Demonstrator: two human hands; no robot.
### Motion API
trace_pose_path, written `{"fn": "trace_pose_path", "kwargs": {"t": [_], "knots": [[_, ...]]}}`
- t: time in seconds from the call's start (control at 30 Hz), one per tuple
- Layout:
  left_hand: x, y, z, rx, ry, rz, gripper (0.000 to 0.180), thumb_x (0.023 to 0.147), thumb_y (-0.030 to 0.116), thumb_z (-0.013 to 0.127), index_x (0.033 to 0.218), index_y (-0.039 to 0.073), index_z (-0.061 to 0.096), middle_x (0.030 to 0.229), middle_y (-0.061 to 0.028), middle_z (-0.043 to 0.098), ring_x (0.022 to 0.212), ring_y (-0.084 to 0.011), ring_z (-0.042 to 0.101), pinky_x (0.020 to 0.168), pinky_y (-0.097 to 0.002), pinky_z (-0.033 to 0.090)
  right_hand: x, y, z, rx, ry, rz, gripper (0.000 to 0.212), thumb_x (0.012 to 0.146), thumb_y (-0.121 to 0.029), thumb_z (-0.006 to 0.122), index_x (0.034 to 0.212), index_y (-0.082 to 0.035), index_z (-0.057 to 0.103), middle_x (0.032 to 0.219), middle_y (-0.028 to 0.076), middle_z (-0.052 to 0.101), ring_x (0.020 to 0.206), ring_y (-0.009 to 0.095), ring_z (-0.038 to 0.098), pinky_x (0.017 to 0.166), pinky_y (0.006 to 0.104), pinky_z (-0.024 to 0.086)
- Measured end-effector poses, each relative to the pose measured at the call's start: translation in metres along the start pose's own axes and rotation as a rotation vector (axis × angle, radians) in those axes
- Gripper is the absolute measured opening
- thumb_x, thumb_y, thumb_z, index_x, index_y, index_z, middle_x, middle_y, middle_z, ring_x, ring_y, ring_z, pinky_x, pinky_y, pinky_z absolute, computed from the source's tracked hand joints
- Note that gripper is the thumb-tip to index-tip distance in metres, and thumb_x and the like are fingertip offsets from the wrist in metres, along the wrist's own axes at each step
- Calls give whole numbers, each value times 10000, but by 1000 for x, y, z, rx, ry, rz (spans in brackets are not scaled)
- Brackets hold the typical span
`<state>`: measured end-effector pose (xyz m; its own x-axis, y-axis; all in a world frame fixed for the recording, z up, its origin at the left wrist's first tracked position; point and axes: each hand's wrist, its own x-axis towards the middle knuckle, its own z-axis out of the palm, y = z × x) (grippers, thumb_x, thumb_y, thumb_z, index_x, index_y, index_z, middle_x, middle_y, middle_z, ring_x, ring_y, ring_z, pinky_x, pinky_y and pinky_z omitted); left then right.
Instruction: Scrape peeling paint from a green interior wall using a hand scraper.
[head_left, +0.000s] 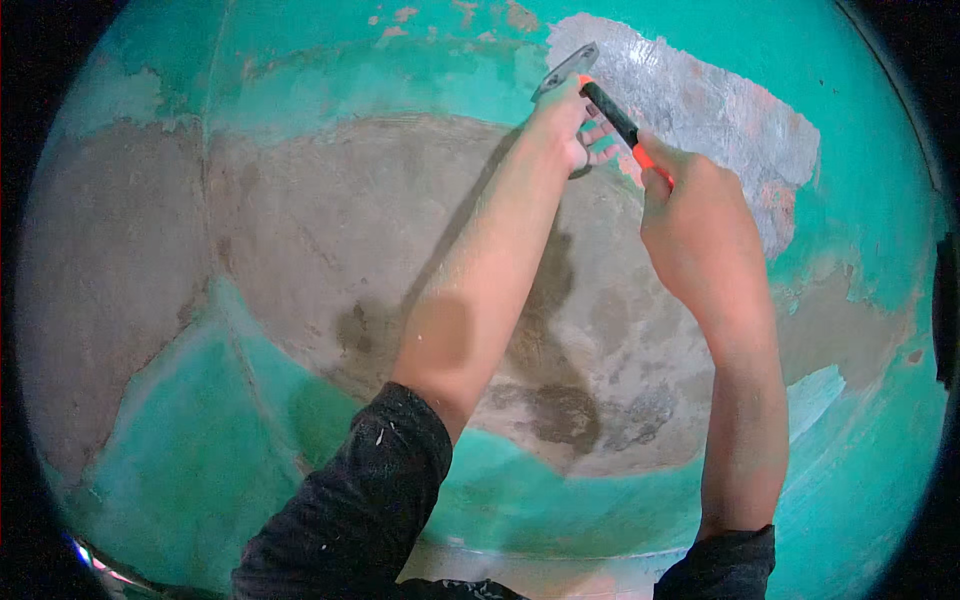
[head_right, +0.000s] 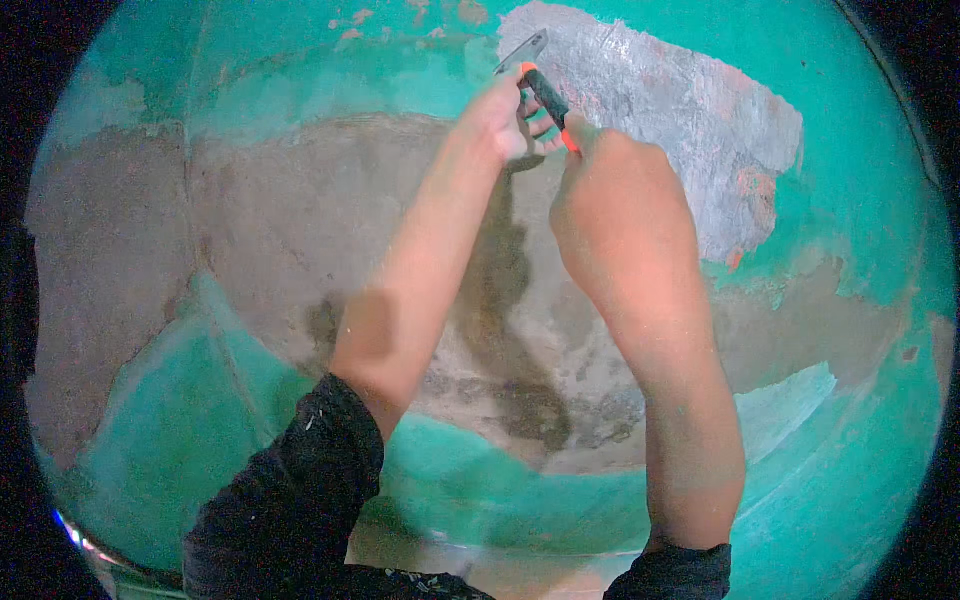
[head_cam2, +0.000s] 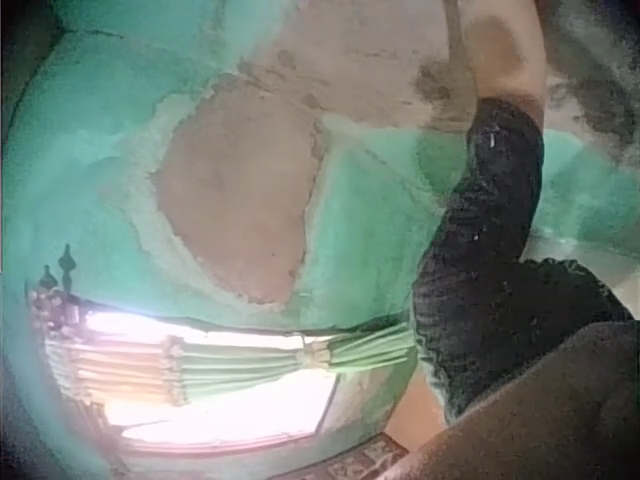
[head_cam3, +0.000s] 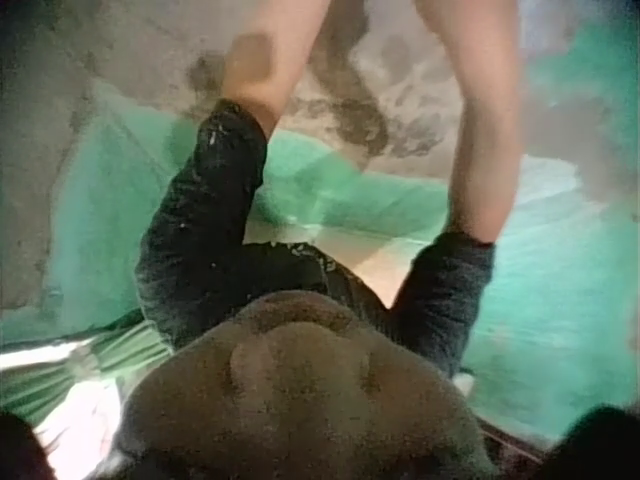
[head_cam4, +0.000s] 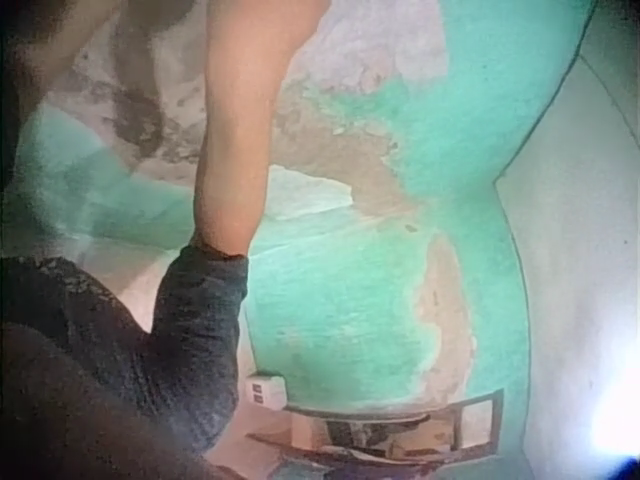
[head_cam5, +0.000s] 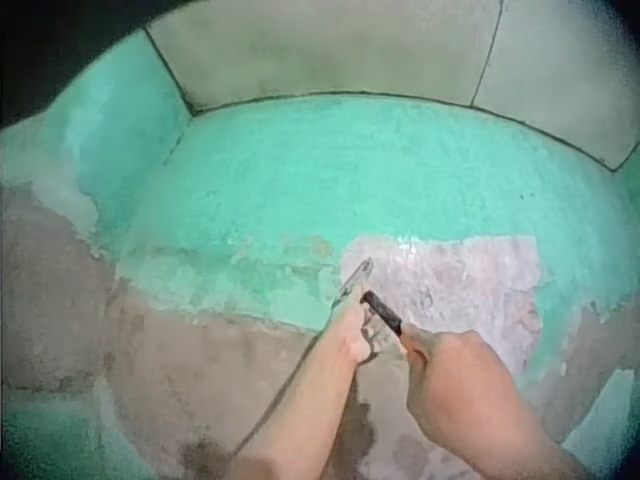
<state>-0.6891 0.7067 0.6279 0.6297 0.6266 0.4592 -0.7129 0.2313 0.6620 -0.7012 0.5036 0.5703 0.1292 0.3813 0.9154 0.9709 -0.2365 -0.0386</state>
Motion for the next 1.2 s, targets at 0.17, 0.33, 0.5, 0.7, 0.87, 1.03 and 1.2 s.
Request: {"fn": "trace_pose_path", "kwargs": {"t": [0.17,0.33,0.5,0.7,0.87,1.03,1.2], "knots": [[14,20,10,-15,8,64,76,1012,296,580,1022,224,605,903,-2,522,980,-281,553,855,-616,460,12,-5,-3,66,26,15,336,952,-91,501,1203,5,702,927,334,682,898,500,676,798,549,544],[14,7,-3,62,25,-7,113,1019,284,552,953,224,620,883,-4,525,950,-264,547,843,-589,460,3,1,2,54,-37,20,328,963,-117,506,1202,5,695,901,335,679,896,503,674,814,556,538],[27,36,8,34,5,2,117,1007,294,574,934,213,616,891,-18,534,960,-288,554,864,-605,457,23,-6,-2,37,-7,10,344,956,-110,511,1221,12,693,904,342,676,900,503,673,830,548,535],[20,16,1,14,63,7,178,1025,346,549,916,213,598,882,-24,538,902,-283,563,846,-626,468,13,-3,12,84,9,3,344,946,-100,519,1213,20,699,918,350,672,911,498,674,834,534,535],[31,38,7,86,81,3,213,1018,374,567,899,199,593,871,-32,543,897,-312,602,855,-638,468,20,-10,5,114,-4,23,356,948,-90,522,1242,30,683,910,351,670,913,495,677,825,539,529],[34,35,6,99,45,-43,190,1008,321,560,885,179,586,881,-52,572,875,-320,618,857,-647,464,12,-9,12,152,15,61,364,956,-91,505,1255,37,669,919,352,670,913,502,673,816,546,526],[39,55,6,158,35,-59,152,1021,302,543,933,187,589,895,-66,593,891,-311,630,846,-628,478,29,-15,8,83,11,25,368,953,-96,504,1254,37,670,950,355,672,937,501,673,841,540,532]]}}
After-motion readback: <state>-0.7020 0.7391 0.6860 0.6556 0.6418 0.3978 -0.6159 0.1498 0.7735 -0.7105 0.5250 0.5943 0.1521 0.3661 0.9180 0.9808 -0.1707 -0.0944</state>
